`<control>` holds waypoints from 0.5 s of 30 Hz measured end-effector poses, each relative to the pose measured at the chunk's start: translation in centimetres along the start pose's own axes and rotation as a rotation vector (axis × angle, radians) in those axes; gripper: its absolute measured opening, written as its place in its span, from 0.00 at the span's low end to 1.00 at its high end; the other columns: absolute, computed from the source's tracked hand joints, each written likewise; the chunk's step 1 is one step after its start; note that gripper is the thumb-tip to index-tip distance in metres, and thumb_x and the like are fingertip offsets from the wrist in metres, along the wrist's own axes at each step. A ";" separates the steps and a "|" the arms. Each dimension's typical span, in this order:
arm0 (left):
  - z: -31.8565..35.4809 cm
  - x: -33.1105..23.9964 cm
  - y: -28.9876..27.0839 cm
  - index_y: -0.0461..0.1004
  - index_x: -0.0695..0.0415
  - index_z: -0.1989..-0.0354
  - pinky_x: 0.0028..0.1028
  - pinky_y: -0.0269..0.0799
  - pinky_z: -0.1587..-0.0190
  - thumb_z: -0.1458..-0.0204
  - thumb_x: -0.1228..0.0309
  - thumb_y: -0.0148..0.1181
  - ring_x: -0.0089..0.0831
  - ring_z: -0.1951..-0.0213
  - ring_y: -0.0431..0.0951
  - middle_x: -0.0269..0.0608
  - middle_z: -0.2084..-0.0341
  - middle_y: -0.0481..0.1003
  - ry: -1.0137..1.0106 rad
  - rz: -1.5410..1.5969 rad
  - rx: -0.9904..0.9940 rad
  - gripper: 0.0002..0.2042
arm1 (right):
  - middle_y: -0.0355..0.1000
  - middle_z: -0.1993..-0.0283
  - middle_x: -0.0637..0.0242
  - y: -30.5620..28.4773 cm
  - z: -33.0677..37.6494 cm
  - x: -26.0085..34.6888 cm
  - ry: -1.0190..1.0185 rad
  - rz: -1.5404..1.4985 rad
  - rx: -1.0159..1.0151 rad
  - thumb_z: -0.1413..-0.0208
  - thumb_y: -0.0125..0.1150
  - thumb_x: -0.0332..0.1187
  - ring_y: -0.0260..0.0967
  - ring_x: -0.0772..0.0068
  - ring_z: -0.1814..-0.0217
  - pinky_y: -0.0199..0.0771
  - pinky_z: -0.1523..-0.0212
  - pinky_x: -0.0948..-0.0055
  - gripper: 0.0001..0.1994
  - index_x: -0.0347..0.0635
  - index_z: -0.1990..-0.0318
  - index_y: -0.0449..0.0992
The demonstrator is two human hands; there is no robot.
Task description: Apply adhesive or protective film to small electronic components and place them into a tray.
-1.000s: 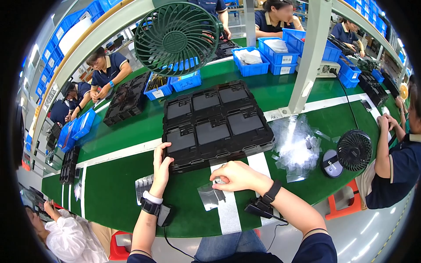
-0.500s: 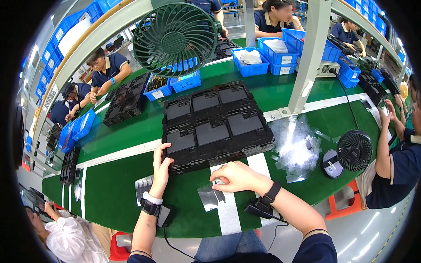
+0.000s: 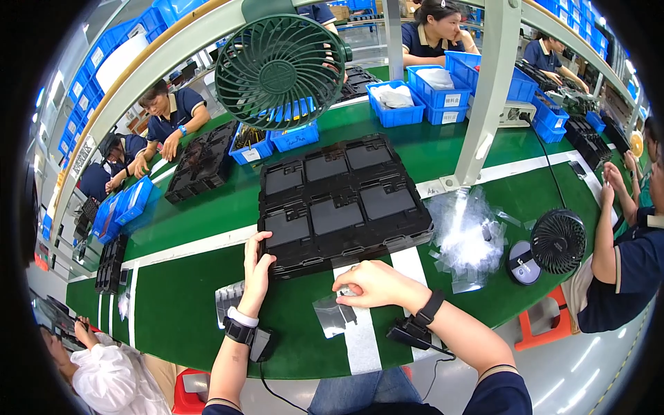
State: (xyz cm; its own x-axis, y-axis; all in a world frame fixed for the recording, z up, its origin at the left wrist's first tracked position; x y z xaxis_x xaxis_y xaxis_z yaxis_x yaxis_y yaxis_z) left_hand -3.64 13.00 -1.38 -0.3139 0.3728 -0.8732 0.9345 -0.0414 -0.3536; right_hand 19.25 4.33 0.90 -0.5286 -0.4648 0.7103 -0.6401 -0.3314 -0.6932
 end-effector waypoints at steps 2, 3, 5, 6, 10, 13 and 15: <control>0.0 0.1 0.0 0.68 0.55 0.54 0.34 0.52 0.40 0.62 0.76 0.52 0.44 0.42 0.58 0.52 0.48 0.60 -0.009 -0.004 -0.006 0.21 | 0.62 0.87 0.68 0.2 0.0 -0.1 -0.003 0.001 0.000 0.54 0.60 0.42 0.64 0.66 0.83 0.64 0.78 0.69 0.14 0.42 0.65 0.78; 0.1 0.2 -0.1 0.68 0.55 0.54 0.34 0.52 0.40 0.62 0.76 0.52 0.44 0.42 0.58 0.53 0.48 0.60 -0.020 -0.005 -0.010 0.21 | 0.62 0.87 0.68 0.2 -0.1 -0.2 -0.002 0.001 0.001 0.54 0.60 0.42 0.64 0.66 0.83 0.64 0.78 0.69 0.14 0.42 0.65 0.78; 0.1 0.2 -0.1 0.68 0.55 0.54 0.35 0.52 0.40 0.62 0.76 0.52 0.44 0.41 0.58 0.52 0.48 0.60 -0.006 -0.003 -0.004 0.21 | 0.61 0.87 0.68 0.3 0.0 -0.4 -0.025 0.000 -0.013 0.54 0.61 0.41 0.63 0.68 0.85 0.62 0.80 0.71 0.13 0.43 0.65 0.78; 0.1 0.2 -0.1 0.68 0.55 0.54 0.35 0.52 0.40 0.62 0.76 0.52 0.44 0.41 0.58 0.52 0.48 0.61 -0.008 0.003 -0.004 0.21 | 0.61 0.87 0.69 0.3 0.0 -0.3 -0.048 -0.002 -0.026 0.54 0.62 0.40 0.62 0.69 0.86 0.61 0.81 0.72 0.13 0.43 0.64 0.78; 0.2 -0.2 -0.1 0.68 0.55 0.54 0.35 0.53 0.40 0.62 0.76 0.52 0.44 0.41 0.58 0.52 0.49 0.61 0.006 -0.013 -0.012 0.21 | 0.61 0.87 0.69 0.2 0.1 -0.1 -0.040 -0.010 -0.024 0.54 0.62 0.40 0.62 0.69 0.86 0.61 0.81 0.72 0.13 0.43 0.65 0.78; 0.3 -0.5 -0.1 0.68 0.55 0.55 0.35 0.53 0.40 0.62 0.76 0.52 0.44 0.41 0.58 0.52 0.49 0.62 0.009 -0.019 -0.016 0.21 | 0.61 0.88 0.69 0.3 0.1 -0.2 -0.041 -0.003 -0.023 0.54 0.62 0.40 0.62 0.69 0.86 0.61 0.81 0.71 0.12 0.43 0.65 0.78; 0.3 -0.2 -0.2 0.68 0.55 0.55 0.35 0.53 0.40 0.62 0.76 0.52 0.44 0.42 0.59 0.51 0.49 0.62 0.013 -0.022 -0.018 0.21 | 0.61 0.88 0.69 0.5 0.0 -0.3 -0.036 -0.009 -0.011 0.54 0.62 0.40 0.62 0.69 0.86 0.61 0.81 0.71 0.12 0.43 0.65 0.78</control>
State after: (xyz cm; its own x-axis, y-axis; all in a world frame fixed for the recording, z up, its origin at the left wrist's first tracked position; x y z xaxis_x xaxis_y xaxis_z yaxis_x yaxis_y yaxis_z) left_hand -3.78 12.64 -1.24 -0.3319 0.3850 -0.8612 0.9305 -0.0161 -0.3659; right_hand 19.14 4.33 0.34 -0.5023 -0.4909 0.7118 -0.6514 -0.3265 -0.6849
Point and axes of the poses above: each hand's wrist, its own z-axis away from the middle knuckle, its own y-axis out of the palm, x = y × z, the point moved 4 cm from there along -z, towards the middle knuckle
